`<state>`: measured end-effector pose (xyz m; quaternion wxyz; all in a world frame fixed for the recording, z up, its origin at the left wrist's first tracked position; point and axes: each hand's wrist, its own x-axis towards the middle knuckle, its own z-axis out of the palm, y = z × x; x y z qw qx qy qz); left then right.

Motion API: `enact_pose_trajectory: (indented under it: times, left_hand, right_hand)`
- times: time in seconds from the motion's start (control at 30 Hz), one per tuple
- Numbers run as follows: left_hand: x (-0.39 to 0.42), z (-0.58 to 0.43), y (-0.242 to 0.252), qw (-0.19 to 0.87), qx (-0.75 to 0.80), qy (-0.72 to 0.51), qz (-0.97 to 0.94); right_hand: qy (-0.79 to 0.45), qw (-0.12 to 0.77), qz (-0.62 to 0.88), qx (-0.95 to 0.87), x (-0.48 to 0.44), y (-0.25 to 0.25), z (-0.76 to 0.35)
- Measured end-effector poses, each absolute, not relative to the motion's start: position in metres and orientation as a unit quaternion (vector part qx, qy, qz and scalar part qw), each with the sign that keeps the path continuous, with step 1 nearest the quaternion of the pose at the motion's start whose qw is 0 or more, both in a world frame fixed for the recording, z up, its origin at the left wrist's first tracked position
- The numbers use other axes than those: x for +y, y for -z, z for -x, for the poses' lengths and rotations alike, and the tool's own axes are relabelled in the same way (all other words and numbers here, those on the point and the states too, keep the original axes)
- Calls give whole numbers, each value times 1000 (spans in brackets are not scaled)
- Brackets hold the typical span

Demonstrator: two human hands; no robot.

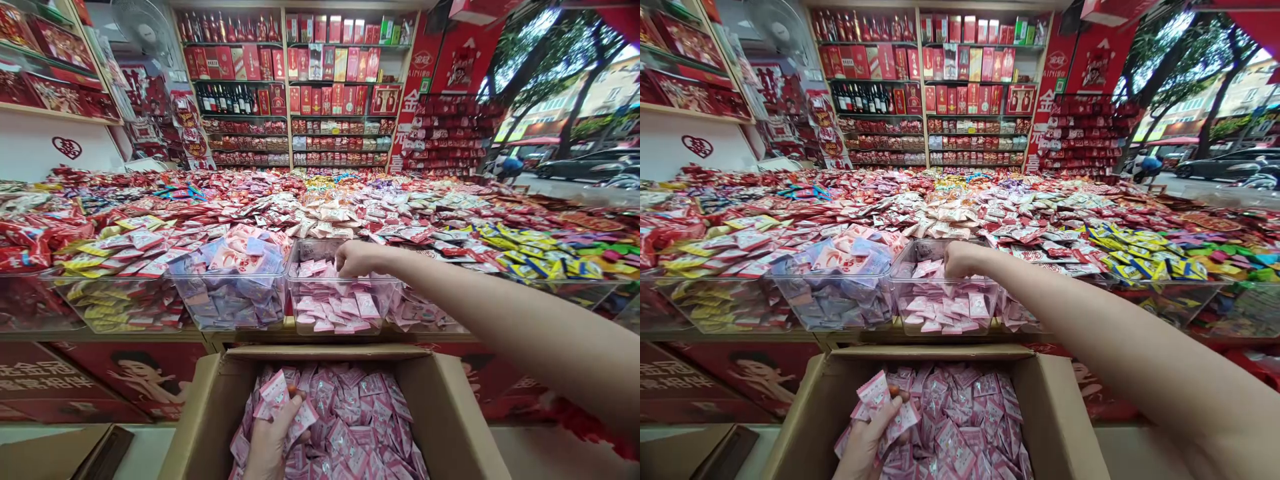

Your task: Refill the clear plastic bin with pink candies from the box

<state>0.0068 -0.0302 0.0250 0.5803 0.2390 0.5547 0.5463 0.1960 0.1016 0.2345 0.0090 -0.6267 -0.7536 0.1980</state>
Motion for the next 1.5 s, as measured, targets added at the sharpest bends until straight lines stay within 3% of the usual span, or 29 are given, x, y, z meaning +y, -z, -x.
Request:
enact_pose_trajectory:
  times: [0.27,0.5,0.6,0.73,0.8,0.97,1.1,1.3,1.5]
  left_hand:
    - [-25,-3,-13,574,569,-538,-239]
    - [-26,-7,-22,580,571,-527,-244]
    - [-29,-5,-26,605,558,-511,-248]
    - [-35,-1,-30,659,508,-479,-278]
    - [-38,1,-31,683,481,-460,-302]
    - [-45,-8,-33,682,464,-425,-372]
    - [-49,-16,-34,689,464,-390,-397]
    - [-44,-12,-30,718,456,-387,-355]
    - [-46,-14,-32,714,468,-403,-329]
  right_hand:
    - [-313,-124,600,-726,119,-209,-173]
    - [-315,-137,581,-738,119,-201,-171]
    - [-259,-78,592,-759,117,-211,-173]
    - [-45,260,520,-812,79,-220,-174]
    - [-4,383,445,-810,42,-206,-169]
    - [-213,298,449,-815,-33,-106,-149]
    - [-391,350,490,-697,-39,-46,-145]
    - [-588,442,490,-468,-30,-44,-156]
    - [-558,437,491,-506,-29,-48,-159]
